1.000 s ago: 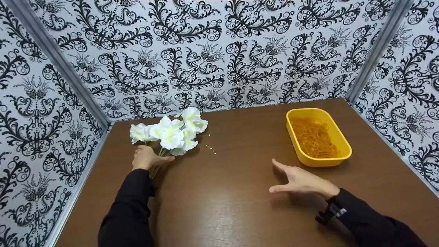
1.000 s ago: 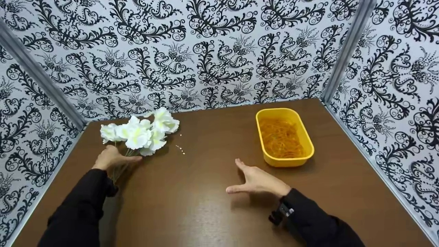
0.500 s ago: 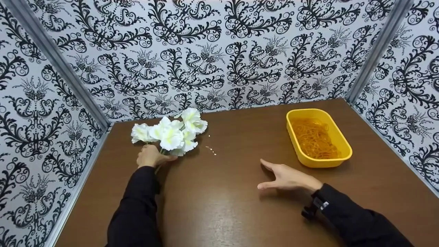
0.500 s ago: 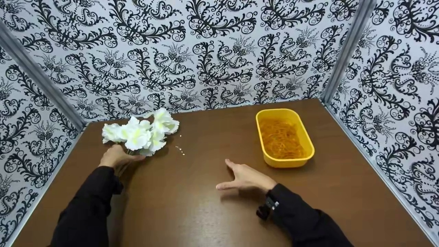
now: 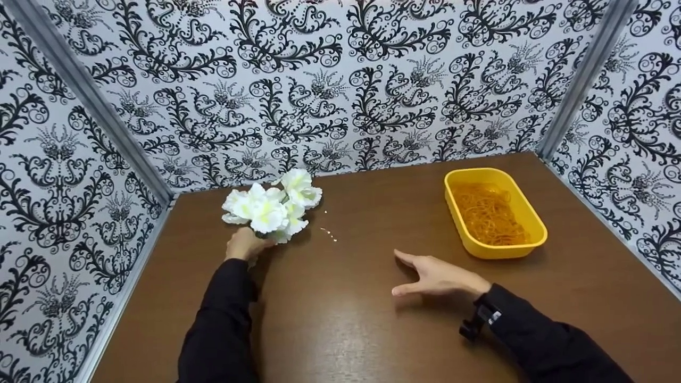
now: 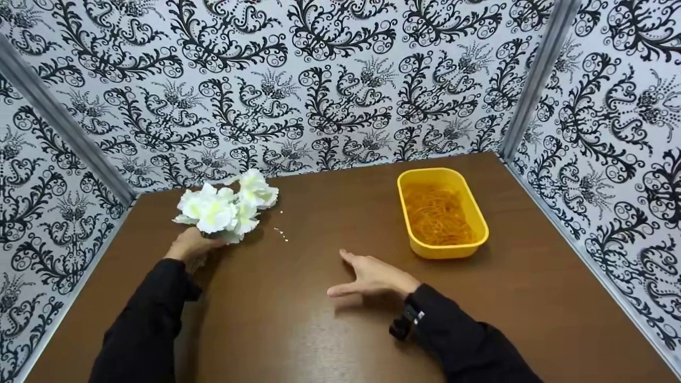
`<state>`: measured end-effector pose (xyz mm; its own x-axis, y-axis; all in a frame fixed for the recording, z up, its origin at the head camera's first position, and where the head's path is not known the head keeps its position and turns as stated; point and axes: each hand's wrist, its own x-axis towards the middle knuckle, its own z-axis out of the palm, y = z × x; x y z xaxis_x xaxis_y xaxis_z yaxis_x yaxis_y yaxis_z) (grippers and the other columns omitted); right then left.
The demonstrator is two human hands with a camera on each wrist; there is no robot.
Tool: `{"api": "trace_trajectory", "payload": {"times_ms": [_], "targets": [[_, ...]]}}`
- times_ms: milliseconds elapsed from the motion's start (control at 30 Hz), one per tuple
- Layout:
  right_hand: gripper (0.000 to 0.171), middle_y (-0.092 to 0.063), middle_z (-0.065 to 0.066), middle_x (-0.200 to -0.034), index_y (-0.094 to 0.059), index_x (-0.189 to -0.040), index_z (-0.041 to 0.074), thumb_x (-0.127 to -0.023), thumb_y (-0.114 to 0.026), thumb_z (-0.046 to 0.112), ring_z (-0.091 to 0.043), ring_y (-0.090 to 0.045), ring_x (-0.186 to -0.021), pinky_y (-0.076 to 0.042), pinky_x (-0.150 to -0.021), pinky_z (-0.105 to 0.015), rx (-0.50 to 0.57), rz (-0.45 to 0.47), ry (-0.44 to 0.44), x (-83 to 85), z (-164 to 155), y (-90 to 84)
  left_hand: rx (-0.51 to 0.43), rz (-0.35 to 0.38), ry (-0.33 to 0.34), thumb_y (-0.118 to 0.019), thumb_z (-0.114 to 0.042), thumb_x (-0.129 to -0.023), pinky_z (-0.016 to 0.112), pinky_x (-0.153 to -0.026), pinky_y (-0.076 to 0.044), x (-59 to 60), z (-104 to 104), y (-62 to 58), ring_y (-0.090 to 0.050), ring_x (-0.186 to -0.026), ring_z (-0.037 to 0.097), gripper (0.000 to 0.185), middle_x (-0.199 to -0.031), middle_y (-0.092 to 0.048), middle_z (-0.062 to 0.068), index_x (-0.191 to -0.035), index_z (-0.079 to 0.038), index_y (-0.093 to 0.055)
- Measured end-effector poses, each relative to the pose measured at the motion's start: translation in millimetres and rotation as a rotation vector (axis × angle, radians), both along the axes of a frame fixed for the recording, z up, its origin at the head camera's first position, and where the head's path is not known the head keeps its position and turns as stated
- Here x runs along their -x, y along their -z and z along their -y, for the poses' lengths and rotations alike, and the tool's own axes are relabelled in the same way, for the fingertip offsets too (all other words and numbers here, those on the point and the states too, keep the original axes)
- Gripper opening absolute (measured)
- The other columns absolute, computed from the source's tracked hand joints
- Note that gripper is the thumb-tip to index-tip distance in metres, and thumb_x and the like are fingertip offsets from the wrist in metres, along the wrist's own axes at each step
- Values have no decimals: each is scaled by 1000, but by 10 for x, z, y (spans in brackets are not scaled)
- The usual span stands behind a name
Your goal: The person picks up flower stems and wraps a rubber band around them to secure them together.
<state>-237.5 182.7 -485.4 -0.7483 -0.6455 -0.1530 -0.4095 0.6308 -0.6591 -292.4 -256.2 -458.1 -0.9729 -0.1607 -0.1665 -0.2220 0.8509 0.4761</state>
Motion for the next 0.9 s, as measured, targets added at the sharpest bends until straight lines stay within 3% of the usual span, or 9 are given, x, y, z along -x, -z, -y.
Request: {"api": "trace_trajectory", "payload": {"times_ms": [100,233,333,400,567,767,900], "targets": [[99,-30,-18,-161,-27,-157,-2,-90,-69,58,-30,-31,-148,-26,-120,-51,6,14,-15,7,37,-32,-160,29,-15,-73,-35,-91,43,-76,-58,21,-10,1,-67,-63,27,50,-90,-68,23,-106,11,-61],[99,-31,-16,-161,-27,-157,-1,-90,-68,59,-28,-31,-148,-26,-120,-49,4,30,-30,11,81,-56,-600,109,-79,-66,-17,-98,32,-60,-59,30,-48,31,-64,-58,18,37,-87,-65,17,-116,14,-55],[98,-32,-15,-161,-27,-157,0,-90,-68,60,-27,-32,-148,-27,-120,-49,-3,38,-32,2,110,-57,-863,170,-124,-54,-5,-102,26,-57,-54,5,-97,66,-58,-57,14,19,-79,-60,10,-110,12,-54],[98,-32,-15,-161,-28,-157,1,-90,-68,60,-26,-32,-148,-27,-120,-48,-4,41,-29,-6,128,-56,-980,189,-143,-45,-1,-103,23,-54,-49,-20,-141,96,-51,-56,12,12,-75,-55,6,-100,8,-53],[96,-33,-14,-161,-29,-157,1,-91,-69,58,-24,-33,-148,-28,-120,-47,27,70,-27,-32,179,-73,-1226,186,-194,-34,1,-104,19,-49,-35,-73,-277,131,-36,-56,9,22,-73,-41,2,-83,-4,-41],[92,-35,-17,-159,-29,-156,-2,-94,-68,53,-25,-37,-145,-30,-119,-45,107,133,-36,-119,232,-56,-1464,154,-263,-36,-10,-110,17,-48,-28,-96,-498,215,-30,-58,8,19,-77,-34,2,-92,-4,-36],[86,-36,-18,-158,-29,-155,-3,-98,-63,50,-27,-37,-145,-30,-118,-46,163,175,-26,-204,267,-31,-1601,142,-233,-36,-12,-111,16,-49,-27,-169,-693,248,-29,-59,8,14,-80,-34,2,-99,-5,-36]]}}
